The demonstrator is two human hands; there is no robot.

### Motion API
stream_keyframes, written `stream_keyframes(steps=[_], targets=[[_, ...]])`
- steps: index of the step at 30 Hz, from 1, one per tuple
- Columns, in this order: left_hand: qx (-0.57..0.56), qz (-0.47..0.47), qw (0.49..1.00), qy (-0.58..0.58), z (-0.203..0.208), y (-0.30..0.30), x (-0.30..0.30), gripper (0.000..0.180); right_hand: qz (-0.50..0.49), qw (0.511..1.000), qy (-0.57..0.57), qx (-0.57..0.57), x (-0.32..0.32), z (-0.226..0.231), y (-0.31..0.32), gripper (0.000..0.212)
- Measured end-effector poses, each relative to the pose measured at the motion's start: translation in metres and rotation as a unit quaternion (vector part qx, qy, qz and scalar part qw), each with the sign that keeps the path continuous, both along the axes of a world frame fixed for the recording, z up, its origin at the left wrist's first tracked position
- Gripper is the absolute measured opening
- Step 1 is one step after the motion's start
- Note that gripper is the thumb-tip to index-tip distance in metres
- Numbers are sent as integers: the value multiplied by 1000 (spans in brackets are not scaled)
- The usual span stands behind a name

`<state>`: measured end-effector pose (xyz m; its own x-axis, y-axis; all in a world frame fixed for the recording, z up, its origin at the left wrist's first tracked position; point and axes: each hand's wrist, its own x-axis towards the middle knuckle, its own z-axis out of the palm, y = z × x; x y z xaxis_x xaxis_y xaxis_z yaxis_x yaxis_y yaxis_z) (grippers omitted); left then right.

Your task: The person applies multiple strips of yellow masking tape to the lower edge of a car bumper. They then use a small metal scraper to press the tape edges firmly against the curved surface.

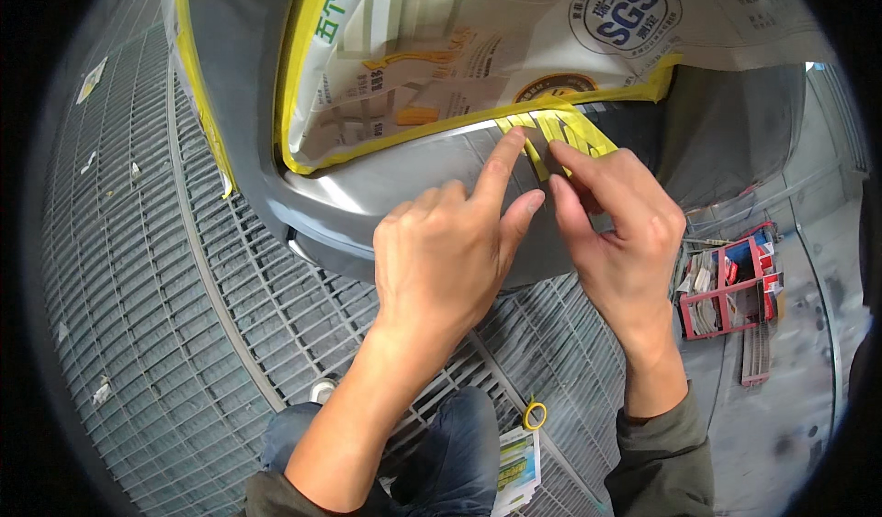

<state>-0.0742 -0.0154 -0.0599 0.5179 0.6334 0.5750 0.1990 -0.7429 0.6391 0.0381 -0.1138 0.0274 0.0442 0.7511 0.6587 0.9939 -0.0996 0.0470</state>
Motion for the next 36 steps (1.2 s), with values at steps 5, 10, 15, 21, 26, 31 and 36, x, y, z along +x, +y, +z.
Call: stream_keyframes(steps=[5,10,15,21,26,31,36], targets=[[26,32,998,45,2,3,-2,53,-14,998,-59,-33,1,11,9,27],[24,28,998,51,-1,2,-1,54,-31,996,-63,-56,2,15,10,28],[20,25,998,53,0,1,-1,53,-33,996,-63,-56,0,15,10,29],[23,29,998,58,2,1,-1,52,-33,996,-64,-53,0,14,11,28],[41,45,997,46,1,2,3,48,-25,999,-35,-28,0,16,8,28],[80,76,994,18,-1,14,4,49,-18,1000,-6,-1,-6,20,1,28],[101,13,994,-32,-8,39,1,59,-10,1000,25,-4,-4,23,-13,30]])
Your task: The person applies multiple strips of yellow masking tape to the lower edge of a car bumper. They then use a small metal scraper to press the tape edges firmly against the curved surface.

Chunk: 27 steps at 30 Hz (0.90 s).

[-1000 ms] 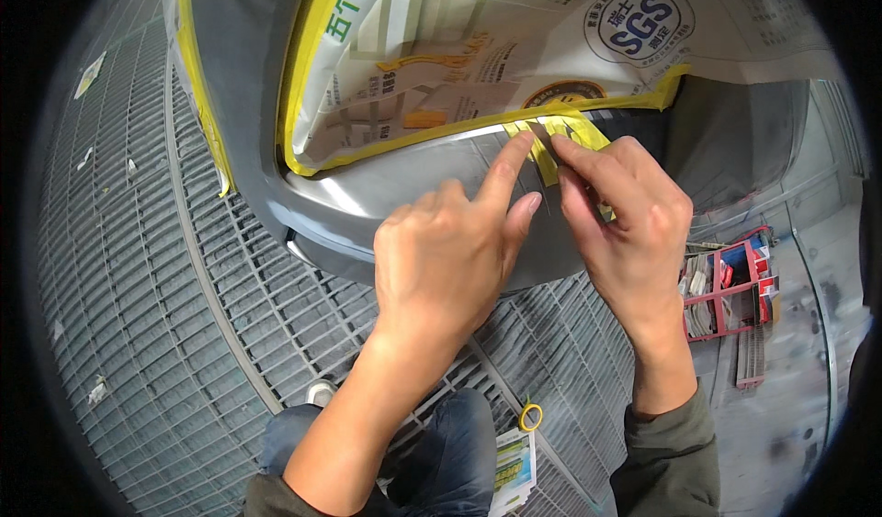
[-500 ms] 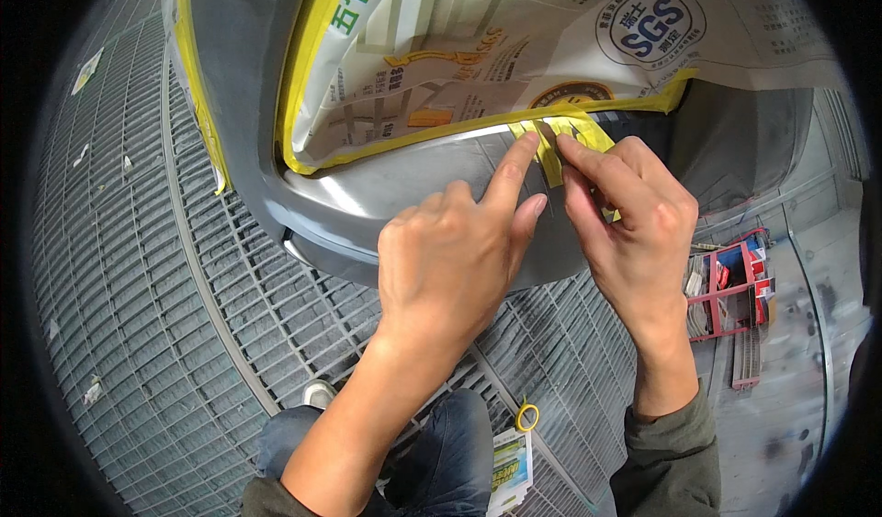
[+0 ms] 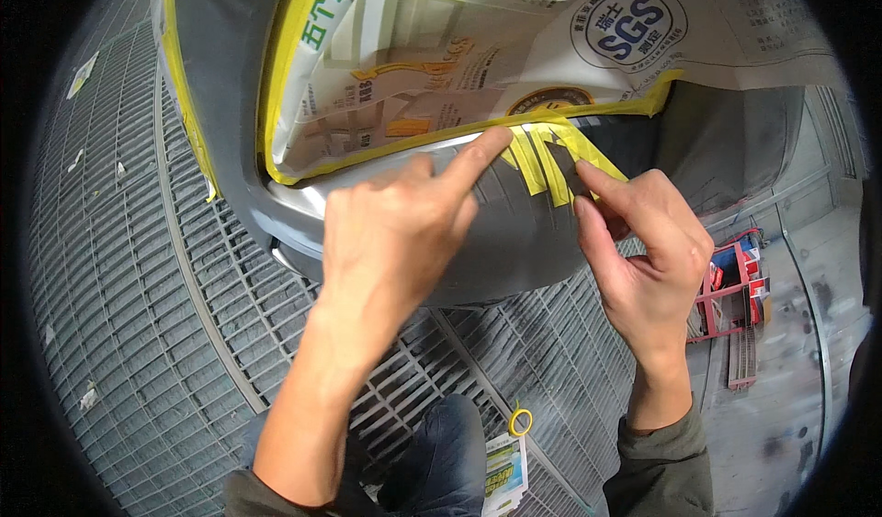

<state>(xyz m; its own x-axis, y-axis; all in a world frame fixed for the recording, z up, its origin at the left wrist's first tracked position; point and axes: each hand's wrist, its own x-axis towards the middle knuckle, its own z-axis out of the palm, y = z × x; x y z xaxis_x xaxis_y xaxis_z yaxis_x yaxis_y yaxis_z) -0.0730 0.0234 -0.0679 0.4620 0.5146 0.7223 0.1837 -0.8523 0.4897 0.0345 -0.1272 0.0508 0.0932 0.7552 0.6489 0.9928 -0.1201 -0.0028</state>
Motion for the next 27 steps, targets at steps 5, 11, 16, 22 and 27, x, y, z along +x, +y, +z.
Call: stream_keyframes(steps=[5,11,16,22,27], targets=[[15,-13,1000,15,0,11,-4,64,10,1000,4,-17,6,2,-6,30],[10,-39,999,6,-4,13,-1,67,2,999,24,-26,10,1,0,28],[41,-15,998,52,-11,-1,-8,71,5,1000,11,-24,8,-1,12,26],[14,-21,999,38,-12,-5,-8,74,-9,999,-34,-38,7,-8,24,27],[18,-10,998,52,-13,-6,-8,71,-12,998,-48,-46,7,-10,25,28]])
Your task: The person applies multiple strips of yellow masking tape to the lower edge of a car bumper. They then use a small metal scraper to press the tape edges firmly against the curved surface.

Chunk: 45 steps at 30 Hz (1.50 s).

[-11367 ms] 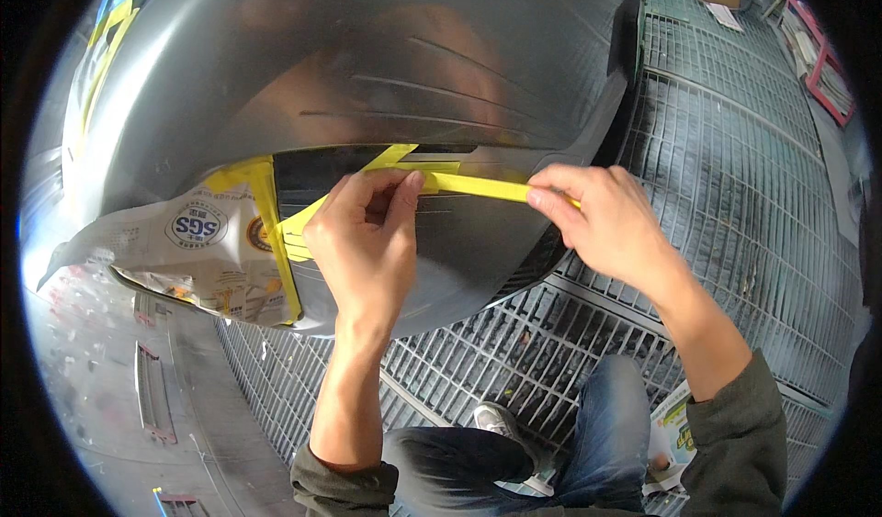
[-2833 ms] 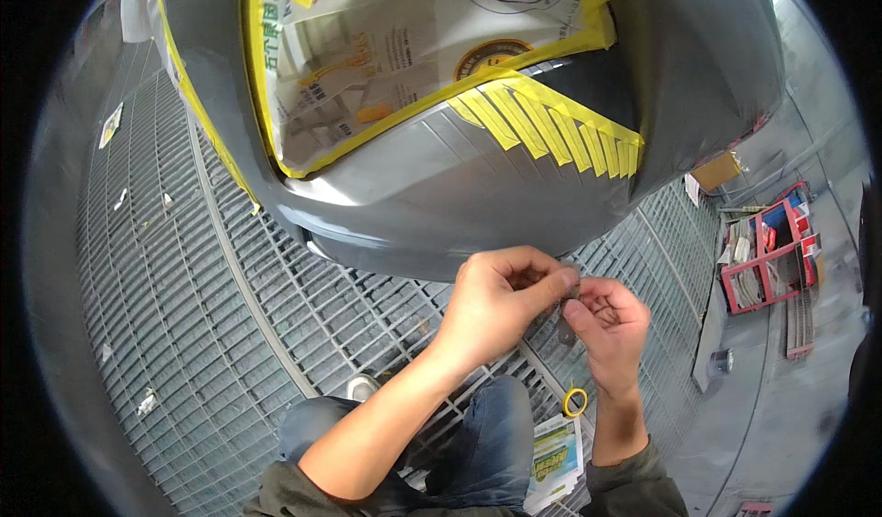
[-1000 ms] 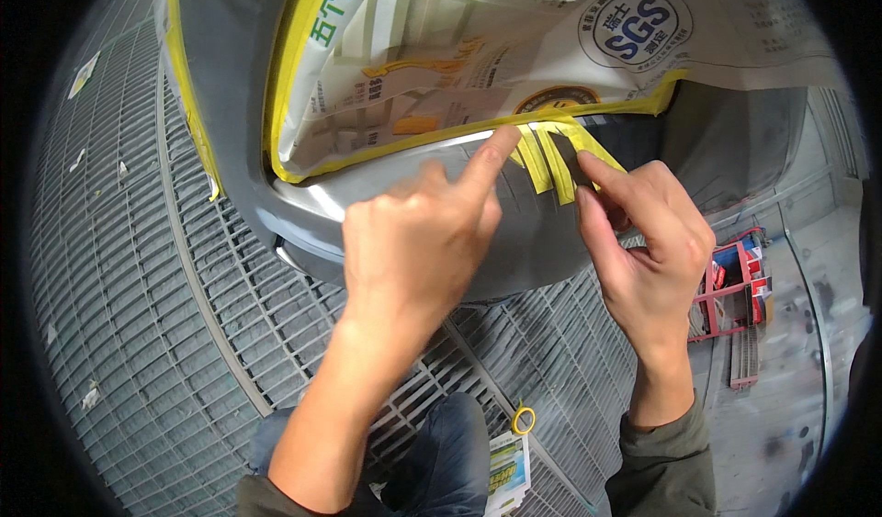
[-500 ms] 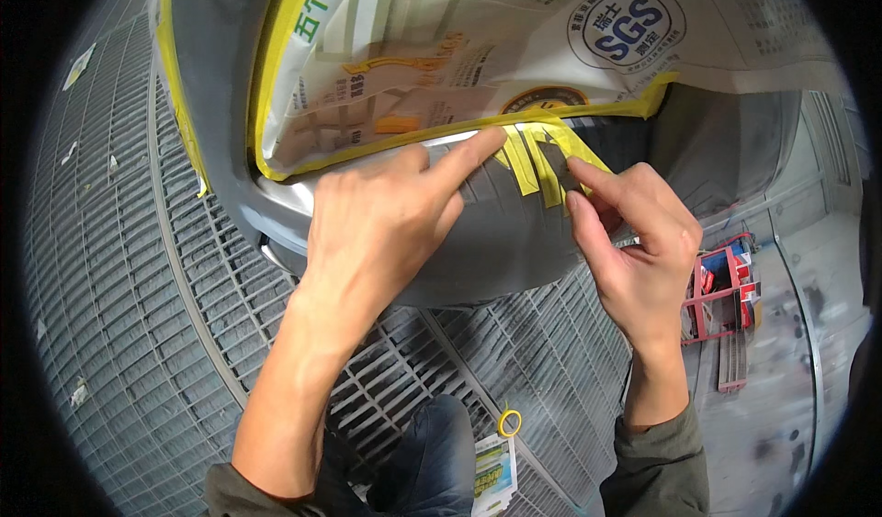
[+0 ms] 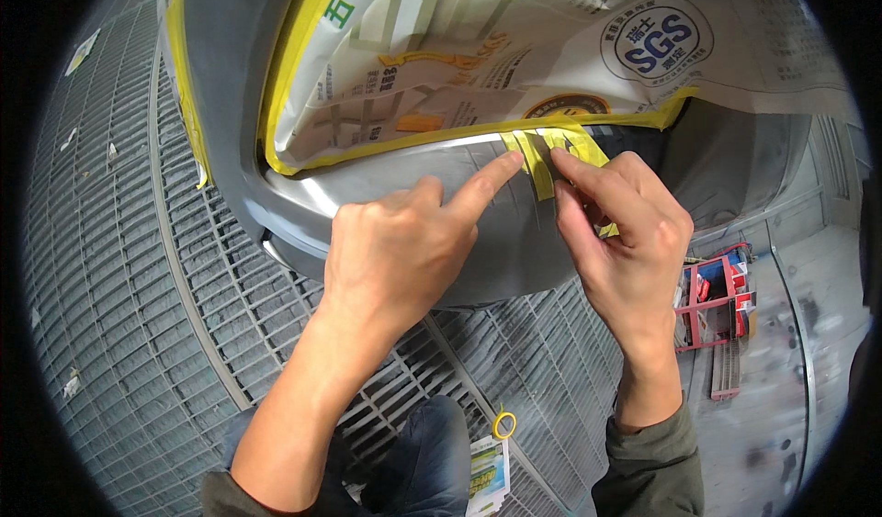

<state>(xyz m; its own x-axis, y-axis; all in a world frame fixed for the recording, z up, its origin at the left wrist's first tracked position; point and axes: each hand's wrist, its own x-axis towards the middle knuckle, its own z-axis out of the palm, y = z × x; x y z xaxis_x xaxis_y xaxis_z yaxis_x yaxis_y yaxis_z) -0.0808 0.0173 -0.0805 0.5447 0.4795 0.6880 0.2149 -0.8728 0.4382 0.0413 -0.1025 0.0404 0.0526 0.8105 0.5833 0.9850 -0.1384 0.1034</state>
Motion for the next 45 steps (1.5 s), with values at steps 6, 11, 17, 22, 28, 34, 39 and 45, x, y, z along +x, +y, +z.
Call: stream_keyframes(steps=[6,11,17,22,28,34,39,45], targets=[[3,-4,1000,-6,2,0,1,69,0,1000,-21,-13,0,2,1,31],[3,1,1000,9,2,-4,2,63,-6,994,-96,-43,-5,7,0,35],[12,8,1000,22,6,-5,-1,59,-14,990,-126,-68,-18,14,9,29],[13,10,1000,25,5,-7,0,59,-15,990,-114,-76,-17,14,8,28],[12,13,1000,18,5,-9,1,59,-17,991,-107,-81,-16,15,6,28],[13,15,1000,11,6,-10,1,56,-19,993,-89,-76,-16,13,2,27],[14,18,1000,6,7,-12,2,55,-20,994,-80,-73,-14,11,-2,25],[7,20,1000,-14,5,-11,4,54,-13,996,-62,-62,-12,7,-6,22]])
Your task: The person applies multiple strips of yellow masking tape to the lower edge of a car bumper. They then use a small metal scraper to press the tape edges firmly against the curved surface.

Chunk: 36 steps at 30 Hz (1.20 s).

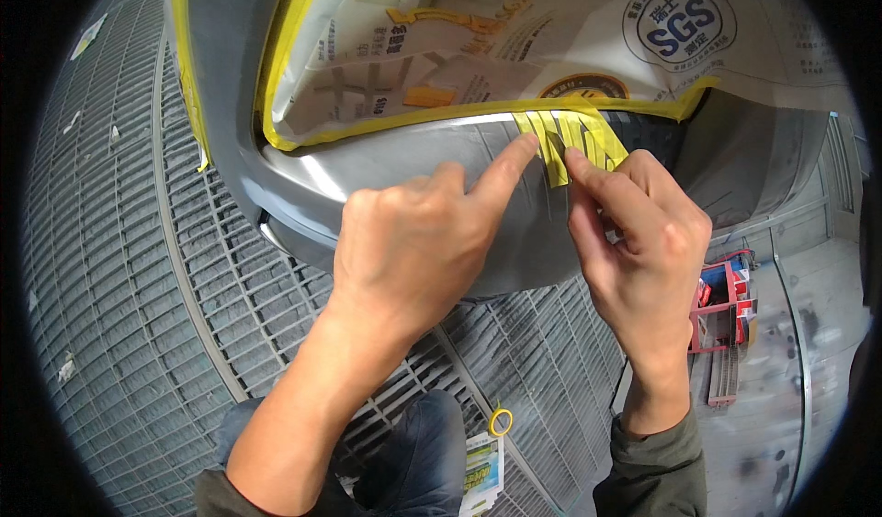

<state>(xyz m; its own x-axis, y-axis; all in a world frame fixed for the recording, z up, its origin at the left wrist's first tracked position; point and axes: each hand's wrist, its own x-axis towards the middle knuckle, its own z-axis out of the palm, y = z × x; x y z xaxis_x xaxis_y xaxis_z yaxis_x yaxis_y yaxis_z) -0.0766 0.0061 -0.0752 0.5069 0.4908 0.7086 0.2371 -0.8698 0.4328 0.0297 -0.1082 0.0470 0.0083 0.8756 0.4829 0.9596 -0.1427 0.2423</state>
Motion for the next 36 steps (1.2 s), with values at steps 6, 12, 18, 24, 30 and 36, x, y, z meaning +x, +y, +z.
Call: stream_keyframes(steps=[6,12,18,24,30,36], targets=[[-4,4,1000,-7,1,-1,1,53,-8,1000,4,-5,2,-1,-7,22],[-3,18,1000,-7,1,-2,3,54,-4,1000,2,-2,5,-4,-13,25],[-15,36,999,-20,-3,-4,6,65,-6,1000,18,-7,6,-6,-20,27],[-10,37,999,-23,-2,-4,5,64,-7,1000,21,-5,6,-8,-23,29],[-17,31,999,-33,-3,-4,5,62,-10,1000,25,-11,7,-10,-28,31],[-17,32,999,-35,-3,-3,4,63,-4,1000,10,-18,7,-9,-31,34]])
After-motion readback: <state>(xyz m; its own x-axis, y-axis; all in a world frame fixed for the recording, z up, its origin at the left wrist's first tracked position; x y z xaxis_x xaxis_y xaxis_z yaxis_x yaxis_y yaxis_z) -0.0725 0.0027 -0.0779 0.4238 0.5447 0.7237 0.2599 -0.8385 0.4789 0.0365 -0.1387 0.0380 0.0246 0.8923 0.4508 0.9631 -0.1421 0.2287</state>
